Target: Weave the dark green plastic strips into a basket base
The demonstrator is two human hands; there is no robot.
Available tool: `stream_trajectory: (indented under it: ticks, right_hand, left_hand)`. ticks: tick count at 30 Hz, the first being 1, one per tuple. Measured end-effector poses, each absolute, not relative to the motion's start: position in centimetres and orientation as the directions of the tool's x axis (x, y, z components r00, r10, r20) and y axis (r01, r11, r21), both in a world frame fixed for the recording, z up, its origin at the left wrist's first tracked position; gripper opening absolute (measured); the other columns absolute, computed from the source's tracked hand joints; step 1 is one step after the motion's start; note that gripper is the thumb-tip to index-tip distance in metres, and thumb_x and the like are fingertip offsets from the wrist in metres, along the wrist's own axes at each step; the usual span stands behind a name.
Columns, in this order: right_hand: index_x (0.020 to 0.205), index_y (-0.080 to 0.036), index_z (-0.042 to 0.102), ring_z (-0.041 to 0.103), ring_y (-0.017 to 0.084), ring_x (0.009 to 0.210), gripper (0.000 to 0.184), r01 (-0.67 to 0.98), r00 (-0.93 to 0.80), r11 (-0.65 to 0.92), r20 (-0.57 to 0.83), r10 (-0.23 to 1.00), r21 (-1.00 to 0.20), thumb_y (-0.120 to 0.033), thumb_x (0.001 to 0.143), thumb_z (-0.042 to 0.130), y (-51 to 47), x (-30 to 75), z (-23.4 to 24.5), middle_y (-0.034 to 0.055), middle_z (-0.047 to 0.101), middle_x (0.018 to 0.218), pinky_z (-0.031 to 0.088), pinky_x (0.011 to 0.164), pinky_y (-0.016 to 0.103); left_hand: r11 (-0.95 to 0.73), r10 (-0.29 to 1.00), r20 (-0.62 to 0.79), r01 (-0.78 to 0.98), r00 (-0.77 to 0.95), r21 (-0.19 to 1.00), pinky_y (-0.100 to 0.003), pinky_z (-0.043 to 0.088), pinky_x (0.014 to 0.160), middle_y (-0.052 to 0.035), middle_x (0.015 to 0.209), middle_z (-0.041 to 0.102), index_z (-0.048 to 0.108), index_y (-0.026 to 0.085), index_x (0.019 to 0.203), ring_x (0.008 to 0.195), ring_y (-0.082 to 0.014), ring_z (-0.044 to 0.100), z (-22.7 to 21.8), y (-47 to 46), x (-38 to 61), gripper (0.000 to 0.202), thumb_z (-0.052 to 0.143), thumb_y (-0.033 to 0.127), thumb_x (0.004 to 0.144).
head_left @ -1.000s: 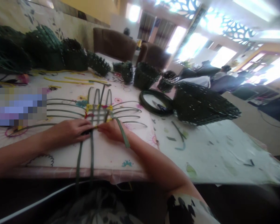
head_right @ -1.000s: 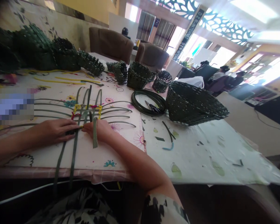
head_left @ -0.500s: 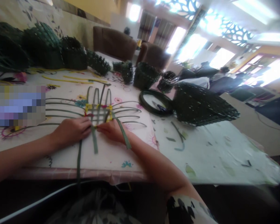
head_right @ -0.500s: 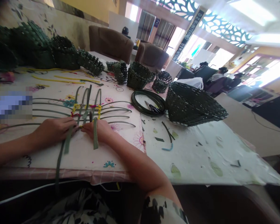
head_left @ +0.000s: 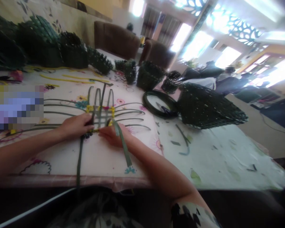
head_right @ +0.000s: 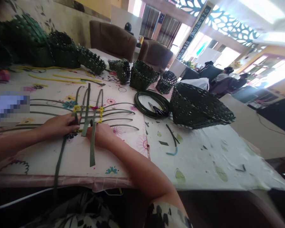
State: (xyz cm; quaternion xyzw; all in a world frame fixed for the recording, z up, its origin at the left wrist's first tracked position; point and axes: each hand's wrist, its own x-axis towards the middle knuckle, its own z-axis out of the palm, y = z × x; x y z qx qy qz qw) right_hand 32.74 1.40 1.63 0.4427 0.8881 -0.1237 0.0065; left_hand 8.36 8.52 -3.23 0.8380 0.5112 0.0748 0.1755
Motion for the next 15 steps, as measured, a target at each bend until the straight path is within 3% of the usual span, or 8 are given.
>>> stream_trajectory:
  ticks: [4,7,10,15]
  right_hand:
    - [0.125,-0.027,0.074,0.071,0.020,0.100,0.028,0.788,-0.608,0.581,-0.108,0.786,-0.204,-0.036,0.113,0.051,0.8,32.1,1.4,0.0050,0.078,0.127,0.041,0.071,0.029]
    - [0.125,-0.025,0.075,0.070,0.019,0.102,0.031,0.730,-0.673,0.651,-0.054,0.738,-0.207,-0.036,0.113,0.050,0.7,31.4,0.5,0.0058,0.077,0.132,0.041,0.071,0.028]
    - [0.124,-0.022,0.076,0.069,0.020,0.100,0.033,0.718,-0.682,0.670,0.000,0.731,-0.187,-0.033,0.113,0.047,0.9,30.8,-0.6,0.0072,0.079,0.122,0.041,0.071,0.028]
    - [0.128,-0.023,0.076,0.071,0.021,0.096,0.034,0.736,-0.671,0.656,-0.049,0.740,-0.167,-0.032,0.113,0.047,1.7,30.6,-1.0,0.0074,0.081,0.114,0.042,0.069,0.029]
  left_hand:
    - [-0.363,0.891,-0.171,0.887,0.420,0.285,-0.032,0.045,0.068,-0.0087,0.095,0.077,0.068,0.024,0.094,0.086,-0.0297,0.070,-2.3,8.8,9.0,0.033,0.062,0.055,0.084]
    - [-0.376,0.866,-0.214,0.870,0.453,0.319,-0.032,0.046,0.071,-0.0081,0.096,0.079,0.069,0.024,0.095,0.090,-0.0310,0.071,-1.5,9.3,9.5,0.038,0.064,0.058,0.079]
    - [-0.384,0.842,-0.245,0.853,0.480,0.352,-0.032,0.047,0.073,-0.0077,0.093,0.078,0.068,0.022,0.094,0.090,-0.0311,0.071,-1.4,10.0,9.6,0.041,0.063,0.057,0.074]
    - [-0.381,0.837,-0.217,0.819,0.503,0.429,-0.033,0.048,0.074,-0.0086,0.091,0.075,0.066,0.020,0.094,0.087,-0.0288,0.070,-1.5,10.0,9.0,0.043,0.055,0.058,0.078]
